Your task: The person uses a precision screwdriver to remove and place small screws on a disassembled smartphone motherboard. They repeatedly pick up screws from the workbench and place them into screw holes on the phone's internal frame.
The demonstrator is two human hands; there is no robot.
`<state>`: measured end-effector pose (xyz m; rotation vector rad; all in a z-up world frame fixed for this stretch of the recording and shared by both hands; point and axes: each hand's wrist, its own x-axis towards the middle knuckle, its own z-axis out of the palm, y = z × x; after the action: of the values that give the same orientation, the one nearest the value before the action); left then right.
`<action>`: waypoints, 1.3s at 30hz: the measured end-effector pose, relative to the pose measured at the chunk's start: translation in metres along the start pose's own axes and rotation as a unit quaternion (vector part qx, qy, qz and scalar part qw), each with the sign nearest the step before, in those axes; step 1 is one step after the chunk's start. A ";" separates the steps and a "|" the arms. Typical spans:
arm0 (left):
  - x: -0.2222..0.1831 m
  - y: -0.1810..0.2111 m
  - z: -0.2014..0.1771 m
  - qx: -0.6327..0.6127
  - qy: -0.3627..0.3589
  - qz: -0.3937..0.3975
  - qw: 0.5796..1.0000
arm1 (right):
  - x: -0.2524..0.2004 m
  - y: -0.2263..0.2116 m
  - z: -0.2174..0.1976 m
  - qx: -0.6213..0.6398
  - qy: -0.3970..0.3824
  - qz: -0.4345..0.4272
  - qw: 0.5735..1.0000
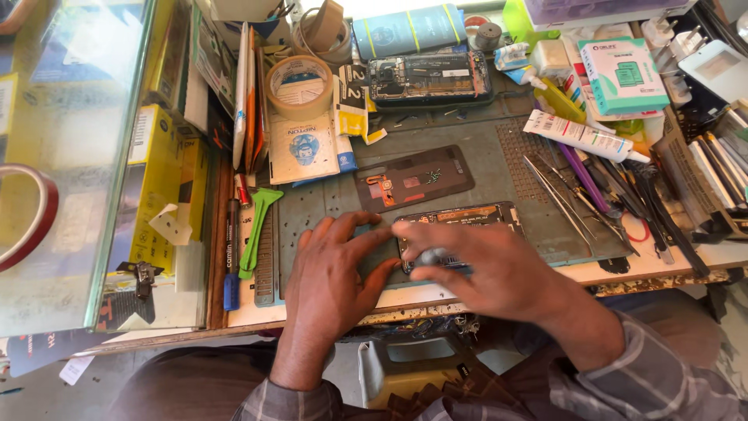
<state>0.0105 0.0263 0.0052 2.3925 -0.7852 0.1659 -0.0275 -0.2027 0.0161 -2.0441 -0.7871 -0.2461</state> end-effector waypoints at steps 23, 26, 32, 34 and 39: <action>0.001 0.009 0.006 0.001 -0.001 -0.006 1.000 | 0.034 0.085 -0.038 -0.023 0.162 0.136 0.977; 0.003 0.007 0.007 -0.016 0.017 -0.002 1.000 | 0.030 0.088 -0.039 -0.002 0.183 0.118 0.976; 0.016 0.008 0.013 -0.087 0.107 -0.057 0.989 | 0.020 0.079 -0.036 0.135 0.135 0.054 0.980; 0.023 0.010 0.018 -0.114 0.118 -0.073 0.984 | 0.017 0.075 -0.031 0.181 0.122 0.039 0.975; 0.034 0.018 0.031 -0.149 0.162 -0.050 0.974 | 0.013 0.075 -0.027 0.214 0.095 0.007 0.972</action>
<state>0.0258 -0.0205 -0.0006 2.0454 -0.4958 0.3593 0.0319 -0.2484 -0.0137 -1.5934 -0.6408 -0.2372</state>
